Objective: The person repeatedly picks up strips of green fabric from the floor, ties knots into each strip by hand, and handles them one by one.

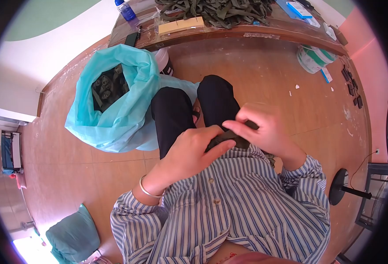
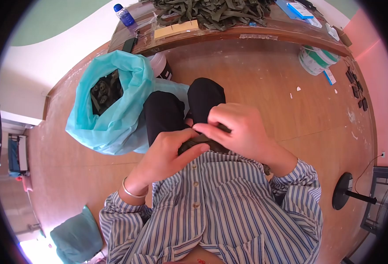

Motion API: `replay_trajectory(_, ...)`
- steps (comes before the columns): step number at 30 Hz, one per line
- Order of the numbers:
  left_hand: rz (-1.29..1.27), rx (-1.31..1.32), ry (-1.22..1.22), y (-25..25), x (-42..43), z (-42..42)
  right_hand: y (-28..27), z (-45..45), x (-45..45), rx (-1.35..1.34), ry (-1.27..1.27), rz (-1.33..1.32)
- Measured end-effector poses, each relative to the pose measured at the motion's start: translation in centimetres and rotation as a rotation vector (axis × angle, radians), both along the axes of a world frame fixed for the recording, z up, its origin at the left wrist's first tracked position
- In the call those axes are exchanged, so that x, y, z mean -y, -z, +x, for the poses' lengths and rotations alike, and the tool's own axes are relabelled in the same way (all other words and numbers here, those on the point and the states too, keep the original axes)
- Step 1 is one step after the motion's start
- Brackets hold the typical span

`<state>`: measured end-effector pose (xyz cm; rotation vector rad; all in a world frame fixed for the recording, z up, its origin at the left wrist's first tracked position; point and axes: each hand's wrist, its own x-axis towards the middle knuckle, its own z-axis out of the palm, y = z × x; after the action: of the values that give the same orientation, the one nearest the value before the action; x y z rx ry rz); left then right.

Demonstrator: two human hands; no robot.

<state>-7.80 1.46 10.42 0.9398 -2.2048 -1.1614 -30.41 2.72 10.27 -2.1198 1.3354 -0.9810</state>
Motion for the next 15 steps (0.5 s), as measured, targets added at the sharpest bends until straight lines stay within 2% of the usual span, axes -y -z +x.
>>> replay_trajectory(2,0.056,0.008,0.025,0.3,-0.5,0.3,0.2,-0.3,0.2,0.114,0.111,-0.072)
replay_trajectory(5,0.209,0.03,0.102,1.0,-1.4,0.7,1.7,-3.1,2.3,0.021,0.418,-0.341)
replay_trajectory(7,0.257,0.041,0.074,1.3,-1.7,2.0,3.7,-7.1,4.2,-0.099,0.636,-0.411)
replay_trajectory(8,0.304,0.051,0.041,1.4,-1.9,2.9,5.2,-9.1,4.6,-0.1,0.637,-0.408)
replay_trajectory(10,0.394,0.067,-0.032,1.7,-2.1,4.0,8.4,-11.8,5.3,-0.134,0.763,-0.22)
replay_trajectory(12,0.337,0.098,-0.027,2.2,-2.5,4.0,9.8,-10.8,5.3,-0.444,0.704,-0.067)
replay_trajectory(13,0.274,0.135,-0.012,2.4,-2.5,4.1,10.3,-10.2,4.8,-0.471,0.58,-0.048)
replay_trajectory(15,0.144,0.211,0.028,2.4,-2.3,4.1,9.5,-6.4,4.1,-0.275,0.267,-0.285)
